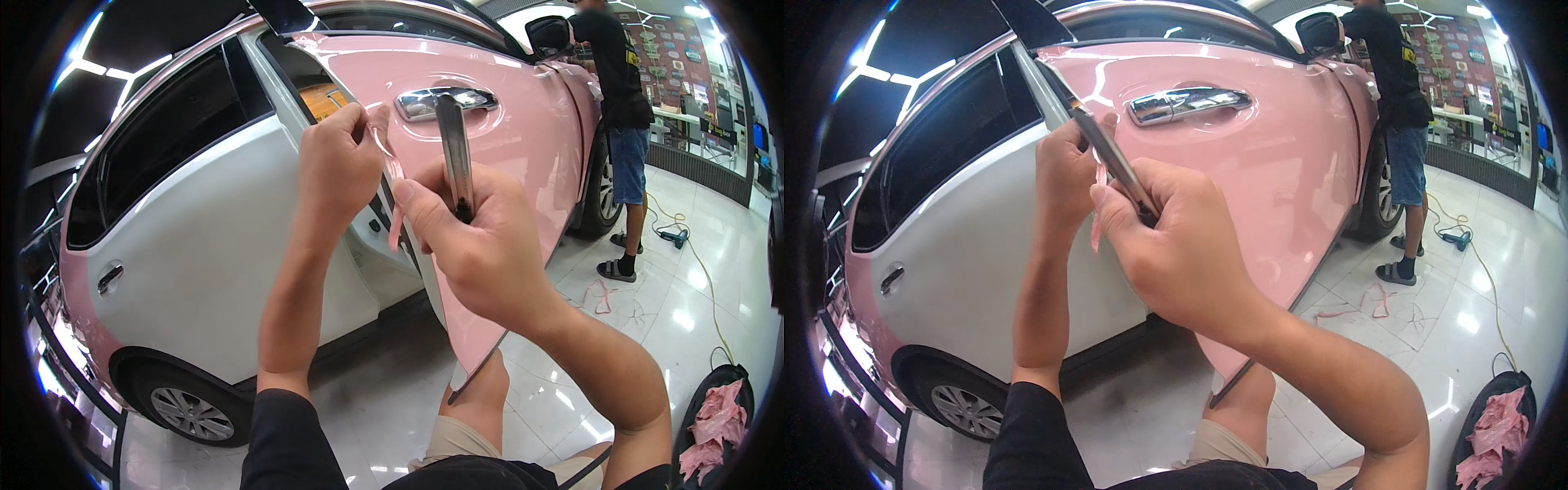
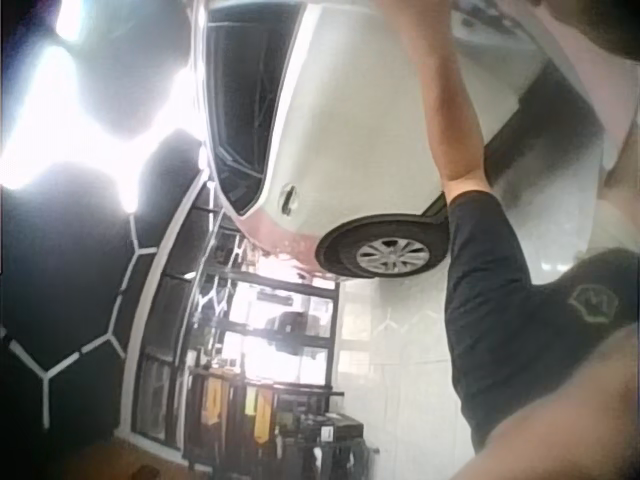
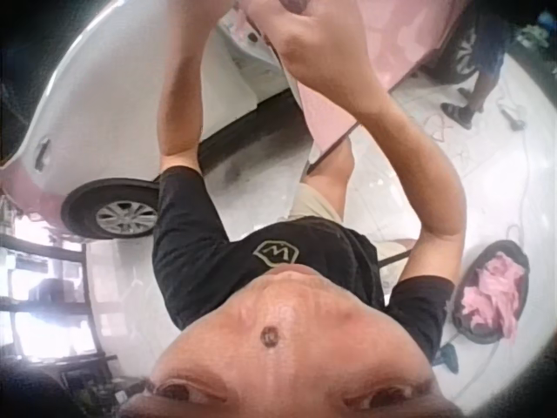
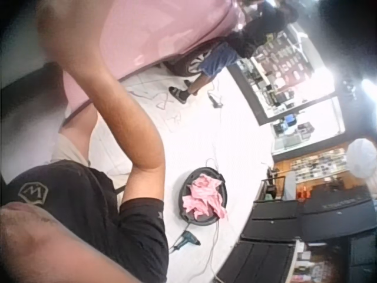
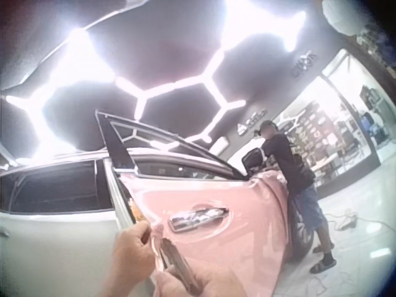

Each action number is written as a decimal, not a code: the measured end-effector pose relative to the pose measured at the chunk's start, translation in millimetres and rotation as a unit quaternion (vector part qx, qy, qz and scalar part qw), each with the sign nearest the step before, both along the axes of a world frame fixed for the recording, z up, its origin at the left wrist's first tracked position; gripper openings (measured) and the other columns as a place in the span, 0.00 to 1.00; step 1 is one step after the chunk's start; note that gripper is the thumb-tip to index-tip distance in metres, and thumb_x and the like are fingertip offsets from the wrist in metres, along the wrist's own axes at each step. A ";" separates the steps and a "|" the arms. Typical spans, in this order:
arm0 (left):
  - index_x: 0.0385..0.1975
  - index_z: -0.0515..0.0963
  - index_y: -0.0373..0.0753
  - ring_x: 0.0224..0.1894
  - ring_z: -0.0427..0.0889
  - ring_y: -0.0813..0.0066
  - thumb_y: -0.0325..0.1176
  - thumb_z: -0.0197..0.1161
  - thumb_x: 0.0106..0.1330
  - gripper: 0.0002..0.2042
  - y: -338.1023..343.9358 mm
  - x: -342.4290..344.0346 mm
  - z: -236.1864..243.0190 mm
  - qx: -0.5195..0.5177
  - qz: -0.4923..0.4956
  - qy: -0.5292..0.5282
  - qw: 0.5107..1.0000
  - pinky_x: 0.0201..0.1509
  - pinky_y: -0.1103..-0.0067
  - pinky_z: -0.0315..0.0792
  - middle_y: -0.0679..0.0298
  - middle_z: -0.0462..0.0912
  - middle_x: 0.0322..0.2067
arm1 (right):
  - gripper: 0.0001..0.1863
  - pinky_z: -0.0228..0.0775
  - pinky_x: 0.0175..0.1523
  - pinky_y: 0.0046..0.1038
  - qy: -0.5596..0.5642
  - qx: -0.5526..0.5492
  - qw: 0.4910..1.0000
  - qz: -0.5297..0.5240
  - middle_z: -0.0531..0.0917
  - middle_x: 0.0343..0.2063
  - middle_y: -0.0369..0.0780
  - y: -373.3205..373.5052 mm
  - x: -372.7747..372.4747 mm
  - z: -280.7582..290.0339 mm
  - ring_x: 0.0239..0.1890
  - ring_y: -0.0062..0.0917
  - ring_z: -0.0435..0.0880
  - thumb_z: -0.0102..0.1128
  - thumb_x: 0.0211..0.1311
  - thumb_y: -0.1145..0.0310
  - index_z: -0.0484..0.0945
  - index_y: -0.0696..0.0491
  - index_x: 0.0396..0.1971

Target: The person applies a pink vinyl wrap to the driver's side door of a white car. They use a squeegee to smooth the material and a knife to trim the edges around the door handle and perimeter. The person works on the door while it is open, carefully tucking the wrap into the seams.

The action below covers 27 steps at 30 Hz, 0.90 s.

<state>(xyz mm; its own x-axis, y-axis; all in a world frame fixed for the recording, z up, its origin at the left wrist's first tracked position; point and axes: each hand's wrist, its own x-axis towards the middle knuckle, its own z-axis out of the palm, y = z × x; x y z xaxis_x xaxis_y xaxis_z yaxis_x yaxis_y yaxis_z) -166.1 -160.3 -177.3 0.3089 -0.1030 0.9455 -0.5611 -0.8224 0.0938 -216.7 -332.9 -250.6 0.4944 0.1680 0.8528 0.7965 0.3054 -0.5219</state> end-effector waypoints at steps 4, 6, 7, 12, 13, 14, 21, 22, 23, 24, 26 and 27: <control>0.25 0.79 0.31 0.22 0.78 0.57 0.36 0.63 0.69 0.14 -13.0 -2.7 2.1 -0.006 0.059 -0.031 0.998 0.29 0.66 0.71 0.50 0.79 0.19 | 0.12 0.59 0.23 0.16 0.030 0.006 0.999 0.016 0.79 0.19 0.31 -7.5 10.9 -5.6 0.20 0.08 0.72 0.60 0.74 0.66 0.81 0.58 0.32; 0.25 0.79 0.30 0.25 0.82 0.45 0.33 0.63 0.67 0.12 -20.3 -4.4 2.9 0.023 0.107 -0.055 0.992 0.33 0.61 0.74 0.44 0.80 0.21 | 0.13 0.58 0.21 0.16 0.056 0.011 0.998 0.024 0.78 0.19 0.31 -14.0 10.6 -7.8 0.18 0.08 0.70 0.59 0.75 0.64 0.81 0.58 0.33; 0.26 0.80 0.31 0.27 0.84 0.44 0.33 0.63 0.66 0.11 -23.4 -5.5 3.8 0.048 0.133 -0.065 0.988 0.34 0.59 0.75 0.44 0.81 0.22 | 0.14 0.57 0.19 0.16 0.072 0.020 0.997 0.028 0.77 0.19 0.32 -16.9 8.1 -9.4 0.17 0.08 0.69 0.58 0.76 0.62 0.81 0.58 0.34; 0.29 0.81 0.30 0.31 0.87 0.43 0.31 0.62 0.65 0.09 -41.2 -18.4 6.0 0.116 0.226 -0.046 0.966 0.38 0.59 0.80 0.44 0.85 0.25 | 0.21 0.57 0.17 0.16 0.114 0.089 0.989 0.021 0.74 0.18 0.34 -35.1 14.4 -16.0 0.13 0.08 0.62 0.50 0.80 0.53 0.79 0.58 0.39; 0.29 0.81 0.30 0.31 0.87 0.43 0.30 0.62 0.65 0.09 -46.5 -21.5 5.5 0.125 0.240 -0.045 0.962 0.38 0.59 0.80 0.44 0.85 0.25 | 0.21 0.56 0.17 0.15 0.122 0.092 0.988 0.019 0.74 0.18 0.34 -38.7 15.9 -18.5 0.13 0.08 0.62 0.50 0.80 0.53 0.79 0.58 0.40; 0.30 0.81 0.29 0.31 0.87 0.43 0.30 0.62 0.65 0.08 -49.3 -23.7 5.0 0.134 0.254 -0.044 0.957 0.38 0.60 0.80 0.44 0.85 0.25 | 0.21 0.56 0.16 0.15 0.130 0.095 0.987 0.017 0.74 0.18 0.34 -42.6 17.7 -21.5 0.13 0.07 0.61 0.50 0.80 0.53 0.79 0.58 0.40; 0.32 0.81 0.30 0.29 0.86 0.48 0.33 0.60 0.68 0.10 -36.1 -29.8 15.5 0.250 0.291 0.033 0.923 0.39 0.62 0.80 0.43 0.85 0.27 | 0.19 0.54 0.16 0.15 0.146 0.097 0.984 -0.010 0.75 0.21 0.33 -58.5 31.5 -36.3 0.13 0.07 0.59 0.52 0.80 0.55 0.79 0.58 0.41; 0.32 0.81 0.30 0.28 0.85 0.51 0.35 0.62 0.68 0.12 -30.5 -43.5 24.6 0.238 0.261 0.068 0.933 0.38 0.64 0.80 0.44 0.85 0.26 | 0.18 0.54 0.16 0.15 0.150 0.103 0.983 -0.001 0.75 0.21 0.33 -64.6 31.6 -35.2 0.13 0.06 0.59 0.53 0.80 0.56 0.79 0.58 0.41; 0.33 0.81 0.29 0.26 0.85 0.54 0.36 0.63 0.68 0.13 -24.5 -56.6 31.6 0.225 0.230 0.102 0.941 0.37 0.66 0.80 0.46 0.85 0.25 | 0.18 0.55 0.19 0.16 0.139 0.091 0.986 -0.020 0.75 0.21 0.32 -71.2 31.7 -35.1 0.16 0.07 0.62 0.55 0.78 0.57 0.79 0.58 0.39; 0.33 0.81 0.29 0.25 0.83 0.58 0.38 0.65 0.68 0.14 -18.0 -67.9 27.1 0.200 0.227 0.118 0.946 0.36 0.68 0.79 0.48 0.85 0.25 | 0.17 0.56 0.23 0.18 0.129 0.077 0.988 -0.044 0.75 0.21 0.31 -78.6 32.9 -39.2 0.19 0.08 0.65 0.57 0.77 0.57 0.79 0.58 0.38; 0.33 0.81 0.29 0.24 0.80 0.66 0.42 0.67 0.68 0.17 -4.5 -79.1 10.7 0.151 0.210 0.155 0.953 0.36 0.70 0.77 0.53 0.85 0.23 | 0.16 0.57 0.27 0.20 0.126 0.057 0.987 -0.085 0.73 0.21 0.29 -89.4 36.0 -50.8 0.22 0.10 0.67 0.59 0.76 0.59 0.79 0.59 0.37; 0.33 0.81 0.30 0.25 0.80 0.68 0.43 0.68 0.68 0.17 3.8 -71.1 8.1 0.124 0.161 0.148 0.968 0.35 0.70 0.76 0.55 0.84 0.23 | 0.15 0.57 0.29 0.20 0.132 0.050 0.985 -0.094 0.72 0.20 0.28 -91.0 34.8 -58.4 0.23 0.10 0.66 0.58 0.76 0.60 0.79 0.59 0.38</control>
<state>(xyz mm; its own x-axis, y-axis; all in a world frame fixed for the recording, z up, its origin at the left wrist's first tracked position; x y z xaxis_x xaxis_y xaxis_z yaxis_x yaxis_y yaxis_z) -237.2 -156.5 -169.1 0.6162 -0.1686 0.7694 -0.2500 -0.9682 -0.0120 -181.9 -423.9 -309.0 0.7163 -0.0262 0.6973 0.6837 0.2260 -0.6939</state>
